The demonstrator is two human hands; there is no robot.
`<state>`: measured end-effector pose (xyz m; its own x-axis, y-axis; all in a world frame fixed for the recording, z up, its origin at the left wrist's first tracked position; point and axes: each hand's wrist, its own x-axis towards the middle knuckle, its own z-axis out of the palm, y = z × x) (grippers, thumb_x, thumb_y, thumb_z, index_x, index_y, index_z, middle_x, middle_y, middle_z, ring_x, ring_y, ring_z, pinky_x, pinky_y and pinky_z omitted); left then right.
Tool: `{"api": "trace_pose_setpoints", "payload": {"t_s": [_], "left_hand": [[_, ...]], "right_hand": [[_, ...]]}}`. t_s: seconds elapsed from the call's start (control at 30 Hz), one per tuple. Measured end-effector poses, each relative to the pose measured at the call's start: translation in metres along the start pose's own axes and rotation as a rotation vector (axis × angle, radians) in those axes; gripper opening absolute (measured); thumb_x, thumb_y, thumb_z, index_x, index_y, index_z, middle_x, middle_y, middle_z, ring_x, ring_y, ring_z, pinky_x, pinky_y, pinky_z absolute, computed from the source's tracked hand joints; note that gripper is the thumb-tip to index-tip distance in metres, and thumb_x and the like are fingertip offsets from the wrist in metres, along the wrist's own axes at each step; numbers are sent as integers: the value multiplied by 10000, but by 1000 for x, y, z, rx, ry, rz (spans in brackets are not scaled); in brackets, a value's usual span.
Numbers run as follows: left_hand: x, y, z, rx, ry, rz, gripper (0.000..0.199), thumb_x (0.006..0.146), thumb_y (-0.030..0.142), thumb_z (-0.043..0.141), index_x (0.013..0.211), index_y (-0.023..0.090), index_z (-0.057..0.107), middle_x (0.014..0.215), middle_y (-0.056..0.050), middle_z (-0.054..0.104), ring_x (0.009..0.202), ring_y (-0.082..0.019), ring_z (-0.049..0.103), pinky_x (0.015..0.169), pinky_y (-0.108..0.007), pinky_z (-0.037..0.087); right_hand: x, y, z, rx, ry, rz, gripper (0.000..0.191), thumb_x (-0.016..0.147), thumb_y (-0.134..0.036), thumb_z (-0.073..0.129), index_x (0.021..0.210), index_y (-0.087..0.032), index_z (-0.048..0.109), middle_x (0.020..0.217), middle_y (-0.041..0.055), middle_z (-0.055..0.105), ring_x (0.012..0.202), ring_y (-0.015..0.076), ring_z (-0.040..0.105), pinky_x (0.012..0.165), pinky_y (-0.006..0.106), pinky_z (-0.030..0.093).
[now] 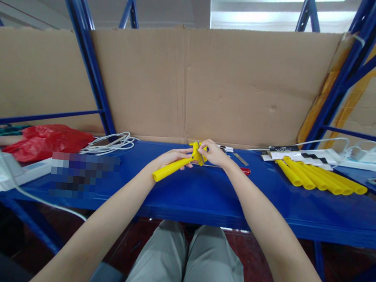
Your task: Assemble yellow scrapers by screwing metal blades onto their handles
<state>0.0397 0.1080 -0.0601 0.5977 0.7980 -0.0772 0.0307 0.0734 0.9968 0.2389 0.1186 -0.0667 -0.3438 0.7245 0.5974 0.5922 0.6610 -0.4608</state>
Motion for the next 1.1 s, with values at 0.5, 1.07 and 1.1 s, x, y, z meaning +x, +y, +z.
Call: {"api": "trace_pose_setpoints", "payload": {"t_s": [0.5, 1.07, 1.1], "left_hand": [[-3, -1, 1, -6, -31, 20, 539, 852, 103, 540, 1376, 115, 418, 938, -124, 693, 572, -108, 636, 437, -164, 461], [-3, -5, 3, 91, -44, 35, 467, 842, 102, 543, 1307, 141, 513, 934, -105, 699, 567, -113, 615, 476, -202, 494], [-4, -5, 4, 98, -40, 34, 466, 844, 98, 536, 1308, 139, 512, 936, -105, 699, 565, -112, 613, 476, -203, 495]], "right_hand": [[0, 0, 5, 43, 60, -22, 85, 742, -253, 563, 690, -198, 526, 771, 23, 556, 797, 179, 557, 821, 379, 442], [-6, 15, 0, 117, -57, 124, 177, 730, -347, 627, 798, -184, 613, 855, 58, 662, 810, 190, 604, 822, 388, 473], [-5, 15, -1, 115, -75, 121, 187, 731, -362, 624, 781, -182, 622, 837, 54, 664, 791, 190, 603, 810, 384, 475]]}}
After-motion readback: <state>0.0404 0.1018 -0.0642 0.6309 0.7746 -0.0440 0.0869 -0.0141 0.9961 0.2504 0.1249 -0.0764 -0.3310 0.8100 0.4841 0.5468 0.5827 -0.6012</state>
